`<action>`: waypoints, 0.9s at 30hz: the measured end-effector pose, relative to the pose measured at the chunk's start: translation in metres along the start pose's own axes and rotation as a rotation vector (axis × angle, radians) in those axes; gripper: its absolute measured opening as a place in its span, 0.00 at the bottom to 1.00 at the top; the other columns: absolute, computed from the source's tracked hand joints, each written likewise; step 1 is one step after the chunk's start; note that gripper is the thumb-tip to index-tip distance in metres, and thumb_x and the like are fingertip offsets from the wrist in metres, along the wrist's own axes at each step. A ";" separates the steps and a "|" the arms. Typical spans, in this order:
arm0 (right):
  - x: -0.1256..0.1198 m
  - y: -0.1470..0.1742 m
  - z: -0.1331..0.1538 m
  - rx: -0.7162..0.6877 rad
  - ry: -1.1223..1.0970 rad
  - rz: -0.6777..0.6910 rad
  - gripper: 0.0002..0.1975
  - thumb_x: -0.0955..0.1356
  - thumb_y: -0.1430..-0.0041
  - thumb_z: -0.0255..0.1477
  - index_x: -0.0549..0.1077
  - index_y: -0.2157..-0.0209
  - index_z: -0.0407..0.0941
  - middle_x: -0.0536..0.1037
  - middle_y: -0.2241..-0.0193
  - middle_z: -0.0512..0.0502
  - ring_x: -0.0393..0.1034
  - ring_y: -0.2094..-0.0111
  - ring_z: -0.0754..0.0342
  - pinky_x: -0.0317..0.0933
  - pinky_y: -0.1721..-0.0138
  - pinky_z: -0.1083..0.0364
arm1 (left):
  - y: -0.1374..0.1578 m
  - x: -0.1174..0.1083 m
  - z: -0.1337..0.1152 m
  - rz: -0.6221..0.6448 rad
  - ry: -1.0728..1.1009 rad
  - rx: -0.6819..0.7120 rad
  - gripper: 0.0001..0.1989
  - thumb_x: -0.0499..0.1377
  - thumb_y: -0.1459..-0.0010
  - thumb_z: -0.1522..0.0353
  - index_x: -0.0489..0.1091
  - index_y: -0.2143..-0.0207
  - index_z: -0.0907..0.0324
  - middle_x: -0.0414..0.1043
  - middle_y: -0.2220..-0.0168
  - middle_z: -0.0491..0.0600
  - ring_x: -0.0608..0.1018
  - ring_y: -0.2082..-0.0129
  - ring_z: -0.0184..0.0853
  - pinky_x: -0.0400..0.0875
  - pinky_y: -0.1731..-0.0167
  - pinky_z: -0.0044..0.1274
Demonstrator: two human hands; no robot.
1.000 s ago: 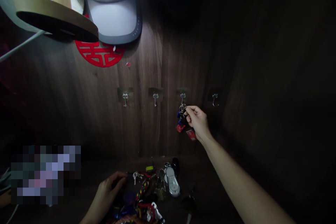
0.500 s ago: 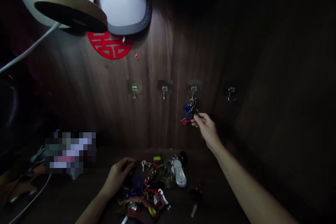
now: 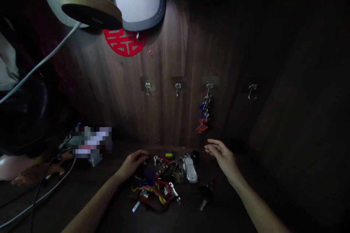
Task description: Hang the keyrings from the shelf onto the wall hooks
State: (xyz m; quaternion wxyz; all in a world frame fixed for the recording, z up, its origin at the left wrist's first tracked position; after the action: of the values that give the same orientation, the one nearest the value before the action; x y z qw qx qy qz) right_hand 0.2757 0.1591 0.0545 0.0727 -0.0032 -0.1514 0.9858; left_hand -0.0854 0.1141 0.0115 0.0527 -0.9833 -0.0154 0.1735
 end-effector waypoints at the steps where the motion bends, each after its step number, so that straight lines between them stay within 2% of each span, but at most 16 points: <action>1: 0.002 0.005 -0.002 -0.005 0.007 0.021 0.25 0.72 0.60 0.48 0.72 0.65 0.44 0.79 0.73 0.45 0.74 0.70 0.50 0.67 0.65 0.51 | 0.000 0.000 0.001 0.016 0.011 -0.011 0.17 0.59 0.51 0.58 0.72 0.63 0.60 0.77 0.68 0.48 0.76 0.71 0.33 0.68 0.67 0.23; 7: 0.006 0.021 -0.009 -0.064 0.046 0.068 0.22 0.71 0.58 0.46 0.73 0.67 0.44 0.78 0.73 0.45 0.74 0.70 0.50 0.69 0.65 0.51 | 0.002 -0.001 0.000 0.090 -0.010 -0.060 0.17 0.61 0.54 0.61 0.73 0.63 0.62 0.77 0.68 0.49 0.76 0.69 0.35 0.68 0.66 0.24; 13: 0.011 0.025 -0.008 -0.078 0.078 0.108 0.18 0.70 0.55 0.44 0.73 0.67 0.45 0.78 0.73 0.45 0.74 0.70 0.50 0.70 0.65 0.51 | 0.023 -0.005 -0.008 0.118 -0.114 -0.077 0.11 0.60 0.53 0.66 0.75 0.66 0.60 0.76 0.68 0.48 0.75 0.65 0.37 0.67 0.64 0.25; 17: 0.019 0.029 -0.010 -0.061 0.097 0.144 0.18 0.69 0.54 0.44 0.73 0.67 0.45 0.78 0.72 0.44 0.74 0.71 0.50 0.70 0.66 0.52 | 0.041 0.003 -0.021 0.267 -0.265 0.019 0.14 0.58 0.54 0.72 0.75 0.62 0.56 0.74 0.56 0.48 0.73 0.56 0.38 0.64 0.55 0.26; 20: 0.025 0.032 -0.010 -0.066 0.119 0.172 0.18 0.68 0.52 0.44 0.73 0.66 0.45 0.78 0.72 0.44 0.75 0.71 0.50 0.69 0.67 0.52 | 0.047 0.011 -0.028 0.309 -0.338 0.070 0.15 0.59 0.53 0.72 0.75 0.60 0.53 0.71 0.52 0.48 0.72 0.52 0.38 0.61 0.51 0.26; 23: 0.029 0.034 -0.011 -0.078 0.129 0.196 0.18 0.67 0.52 0.44 0.73 0.66 0.45 0.78 0.71 0.44 0.75 0.70 0.50 0.69 0.66 0.53 | 0.044 0.016 -0.032 0.253 -0.333 0.098 0.08 0.60 0.53 0.69 0.77 0.68 0.54 0.72 0.56 0.49 0.73 0.55 0.37 0.62 0.54 0.24; 25: 0.028 0.034 -0.012 -0.080 0.135 0.202 0.18 0.67 0.51 0.44 0.73 0.66 0.45 0.78 0.71 0.44 0.75 0.70 0.51 0.69 0.66 0.53 | 0.037 0.012 -0.030 0.159 -0.262 0.062 0.05 0.61 0.55 0.67 0.77 0.74 0.56 0.74 0.64 0.47 0.74 0.61 0.36 0.64 0.59 0.22; 27: 0.025 0.033 -0.012 -0.082 0.153 0.201 0.17 0.66 0.51 0.44 0.73 0.66 0.45 0.78 0.71 0.44 0.75 0.71 0.51 0.69 0.66 0.53 | 0.028 0.005 -0.025 0.057 -0.190 -0.002 0.06 0.62 0.56 0.64 0.75 0.77 0.57 0.73 0.73 0.45 0.73 0.69 0.34 0.64 0.66 0.21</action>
State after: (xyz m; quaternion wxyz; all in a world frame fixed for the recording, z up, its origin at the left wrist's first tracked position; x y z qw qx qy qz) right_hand 0.2463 0.1357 0.0333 -0.0152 -0.0963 -0.1846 0.9780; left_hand -0.0717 0.0843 0.0296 0.0452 -0.9625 0.0077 0.2675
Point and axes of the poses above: each hand's wrist, its own y-axis away from the middle knuckle, its own x-axis out of the palm, z = x × y, the point moved 9 cm from there along -y, towards the middle knuckle
